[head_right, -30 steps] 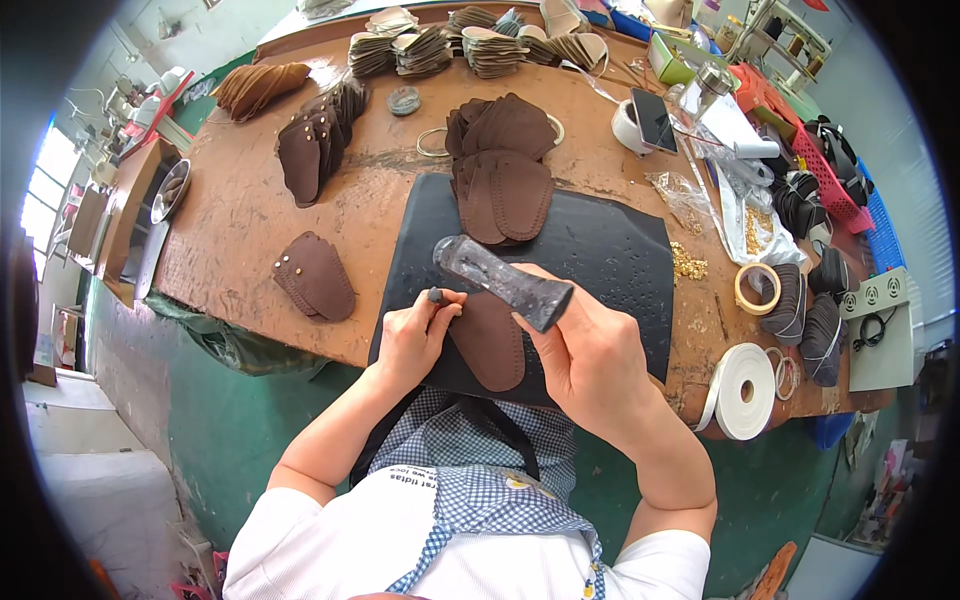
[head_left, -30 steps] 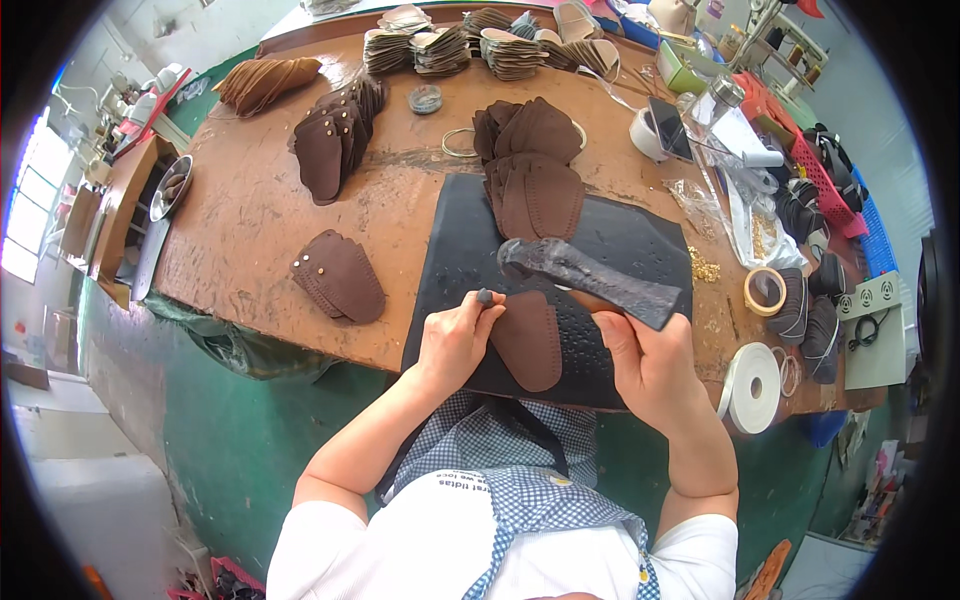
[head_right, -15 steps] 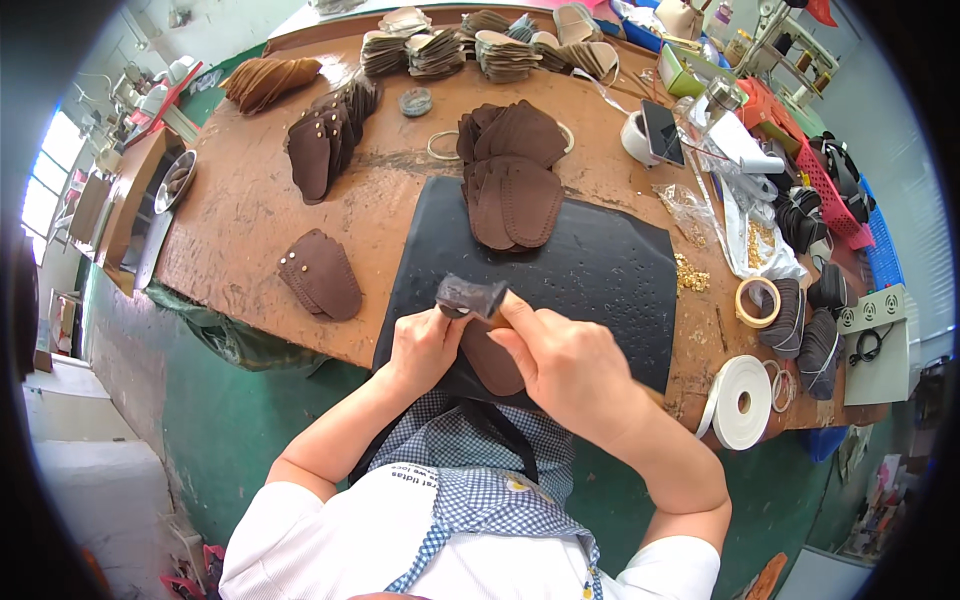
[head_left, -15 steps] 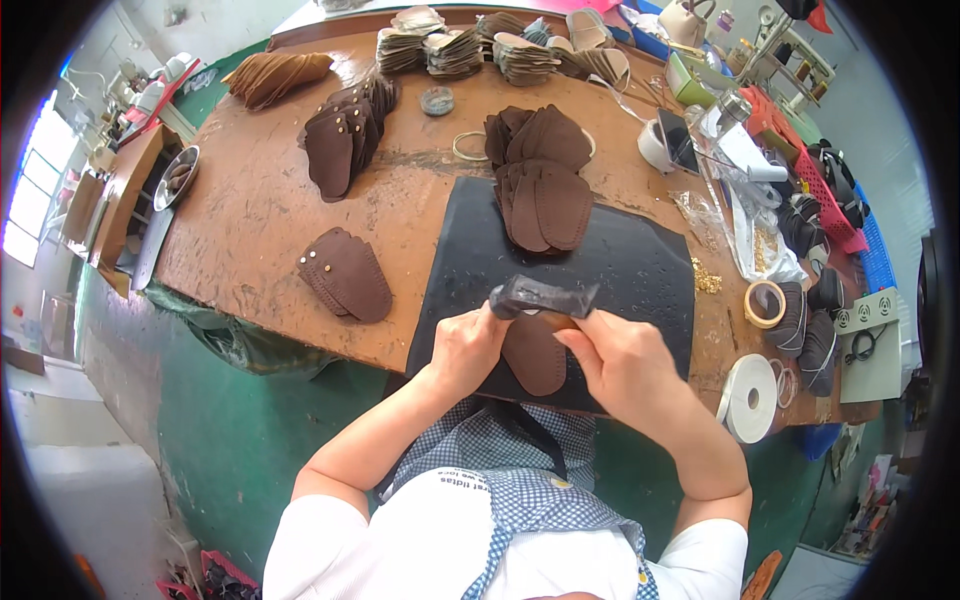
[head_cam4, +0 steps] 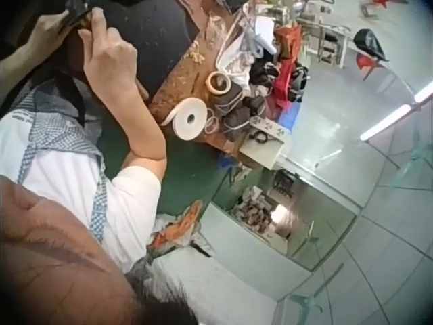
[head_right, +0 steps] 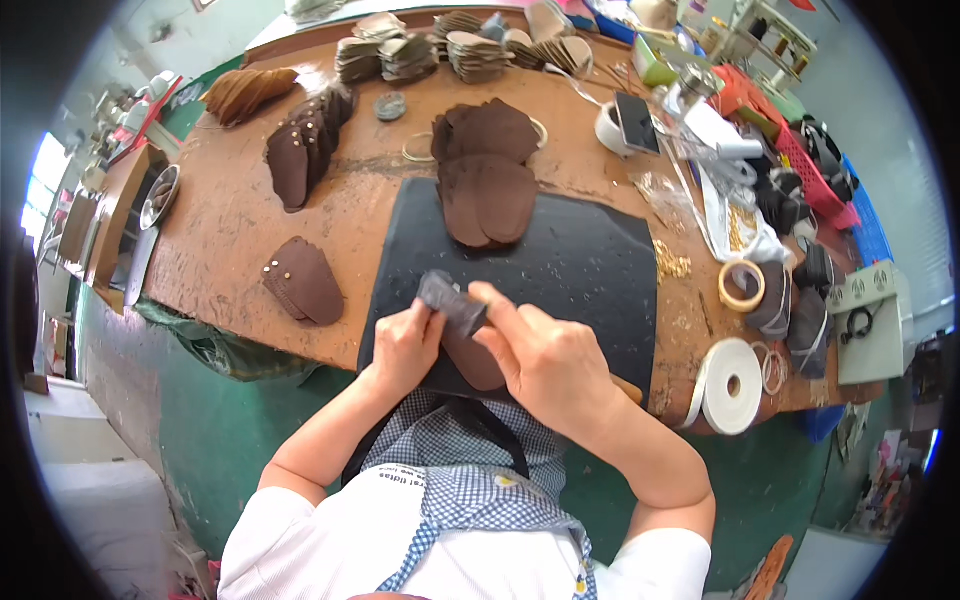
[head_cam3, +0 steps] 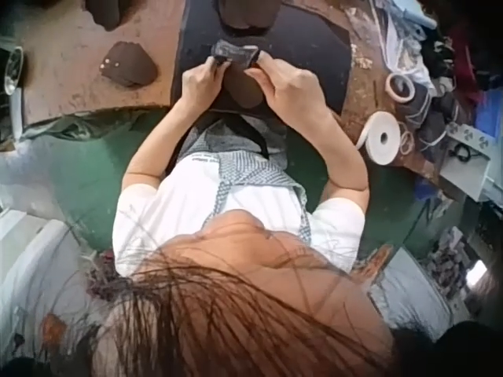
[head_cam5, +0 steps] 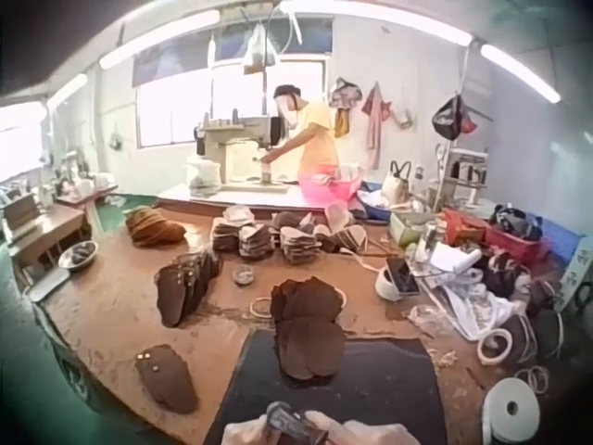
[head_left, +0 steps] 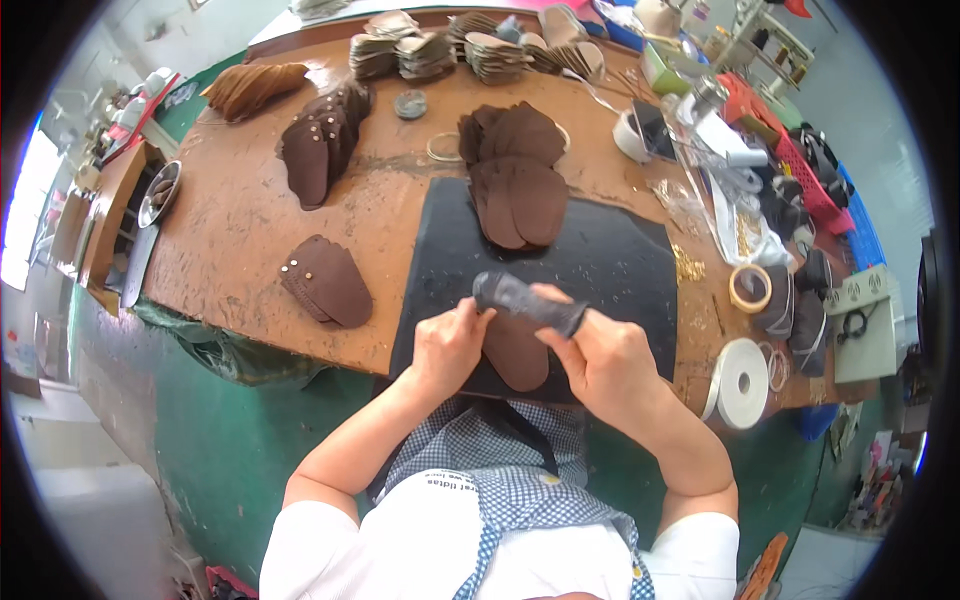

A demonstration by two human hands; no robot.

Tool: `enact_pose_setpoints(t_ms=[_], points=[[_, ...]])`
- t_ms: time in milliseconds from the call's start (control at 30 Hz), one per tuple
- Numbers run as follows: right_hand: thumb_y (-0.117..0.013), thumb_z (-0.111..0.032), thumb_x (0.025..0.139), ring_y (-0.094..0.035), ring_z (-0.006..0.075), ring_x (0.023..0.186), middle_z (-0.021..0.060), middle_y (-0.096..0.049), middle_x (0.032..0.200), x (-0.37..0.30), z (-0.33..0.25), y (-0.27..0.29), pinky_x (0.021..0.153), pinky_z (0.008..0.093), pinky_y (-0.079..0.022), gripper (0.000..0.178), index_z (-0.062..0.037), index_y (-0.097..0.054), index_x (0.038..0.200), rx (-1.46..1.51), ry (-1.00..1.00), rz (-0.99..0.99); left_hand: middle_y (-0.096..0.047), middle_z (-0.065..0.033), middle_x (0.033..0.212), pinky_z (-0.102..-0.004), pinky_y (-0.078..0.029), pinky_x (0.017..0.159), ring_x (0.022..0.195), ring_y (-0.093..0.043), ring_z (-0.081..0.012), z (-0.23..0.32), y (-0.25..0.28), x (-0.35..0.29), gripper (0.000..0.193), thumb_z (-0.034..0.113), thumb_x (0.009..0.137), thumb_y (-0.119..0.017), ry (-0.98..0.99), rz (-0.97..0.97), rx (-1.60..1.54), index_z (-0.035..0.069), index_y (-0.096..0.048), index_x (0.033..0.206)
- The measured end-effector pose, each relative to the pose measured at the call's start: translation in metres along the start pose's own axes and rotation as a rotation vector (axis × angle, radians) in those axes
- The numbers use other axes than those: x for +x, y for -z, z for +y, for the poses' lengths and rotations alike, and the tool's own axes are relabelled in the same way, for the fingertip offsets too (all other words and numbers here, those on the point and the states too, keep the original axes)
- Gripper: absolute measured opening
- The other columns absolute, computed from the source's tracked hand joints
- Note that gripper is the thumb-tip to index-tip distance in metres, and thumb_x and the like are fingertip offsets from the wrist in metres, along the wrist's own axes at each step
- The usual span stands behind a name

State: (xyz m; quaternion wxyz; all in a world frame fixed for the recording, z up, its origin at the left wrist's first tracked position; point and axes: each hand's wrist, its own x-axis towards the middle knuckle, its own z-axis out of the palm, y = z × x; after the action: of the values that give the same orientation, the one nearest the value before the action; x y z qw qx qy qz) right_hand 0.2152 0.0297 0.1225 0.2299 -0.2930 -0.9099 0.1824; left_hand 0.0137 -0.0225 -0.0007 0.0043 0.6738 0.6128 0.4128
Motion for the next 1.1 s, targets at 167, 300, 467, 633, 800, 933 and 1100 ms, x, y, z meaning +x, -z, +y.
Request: enact_pose_setpoints(t_ms=[167, 300, 467, 633, 800, 933, 1100], points=[[-0.069, -0.012, 0.091, -0.068, 0.0320, 0.071, 0.0128, -0.066, 0.089, -0.040, 0.036, -0.002, 0.062, 0.0401, -0.055, 0.040, -0.0037, -0.061, 0.129, -0.195, -0.170, 0.314, -0.074, -0.0112, 0.100, -0.0273, -0.055, 0.082, 0.091, -0.070, -0.0145, 0.005, 0.017, 0.009, 0.013, 0.004, 0.102, -0.054, 0.577, -0.013, -0.649, -0.004, -0.065, 0.104], [-0.074, -0.017, 0.088, -0.067, 0.0329, 0.075, 0.0129, -0.066, 0.087, -0.097, 0.077, -0.005, 0.064, 0.0411, -0.053, 0.037, -0.0053, -0.063, 0.122, -0.521, -0.372, 0.309, -0.071, -0.0086, 0.097, -0.0287, -0.051, 0.083, 0.092, -0.065, -0.0136, 0.006, 0.029, 0.020, 0.015, 0.003, 0.103, -0.049, 0.544, -0.085, -0.565, -0.002, -0.063, 0.107], [-0.073, -0.012, 0.087, -0.065, 0.0349, 0.086, 0.0133, -0.065, 0.092, -0.119, 0.106, -0.008, 0.076, 0.0436, -0.052, 0.017, -0.0014, -0.068, 0.100, -0.323, -0.459, 0.361, -0.061, -0.0152, 0.105, -0.0396, -0.048, 0.088, 0.103, -0.058, -0.0325, 0.023, 0.020, 0.020, 0.027, 0.005, 0.081, -0.073, 0.322, -0.209, -0.059, 0.000, -0.063, 0.106], [-0.066, -0.005, 0.089, -0.068, 0.0335, 0.079, 0.0156, -0.066, 0.086, -0.115, 0.176, 0.027, 0.070, 0.0395, -0.052, 0.007, 0.0008, -0.068, 0.094, -0.265, -0.612, 0.402, -0.056, -0.0120, 0.096, -0.0400, -0.046, 0.081, 0.088, -0.054, -0.0288, 0.015, 0.019, 0.024, 0.034, 0.005, 0.075, -0.079, 0.393, -0.361, -0.041, -0.001, -0.058, 0.102], [-0.069, -0.005, 0.085, -0.068, 0.0311, 0.078, 0.0148, -0.067, 0.085, -0.111, 0.251, 0.028, 0.072, 0.0382, -0.053, 0.009, -0.0008, -0.070, 0.094, -0.174, -0.604, 0.450, -0.057, -0.0116, 0.092, -0.0382, -0.048, 0.082, 0.087, -0.056, -0.0271, 0.024, 0.015, 0.030, 0.030, 0.005, 0.077, -0.077, 0.293, -0.353, 0.085, 0.000, -0.056, 0.099], [-0.073, -0.009, 0.081, -0.068, 0.0332, 0.084, 0.0146, -0.067, 0.087, -0.091, 0.256, 0.028, 0.077, 0.0438, -0.054, 0.008, -0.0039, -0.068, 0.085, -0.313, -0.612, 0.336, -0.061, -0.0130, 0.093, -0.0368, -0.049, 0.075, 0.077, -0.058, -0.0262, 0.028, 0.012, 0.024, 0.026, 0.005, 0.081, -0.076, 0.396, -0.278, -0.033, -0.001, -0.057, 0.098], [-0.066, -0.005, 0.084, -0.067, 0.0371, 0.082, 0.0185, -0.065, 0.085, -0.084, 0.264, 0.020, 0.075, 0.0468, -0.054, 0.005, -0.0003, -0.066, 0.084, -0.505, -0.530, 0.252, -0.059, -0.0092, 0.083, -0.0313, -0.047, 0.071, 0.075, -0.055, -0.0180, 0.013, 0.026, 0.023, 0.022, 0.003, 0.081, -0.074, 0.491, -0.389, -0.141, -0.002, -0.059, 0.097]])
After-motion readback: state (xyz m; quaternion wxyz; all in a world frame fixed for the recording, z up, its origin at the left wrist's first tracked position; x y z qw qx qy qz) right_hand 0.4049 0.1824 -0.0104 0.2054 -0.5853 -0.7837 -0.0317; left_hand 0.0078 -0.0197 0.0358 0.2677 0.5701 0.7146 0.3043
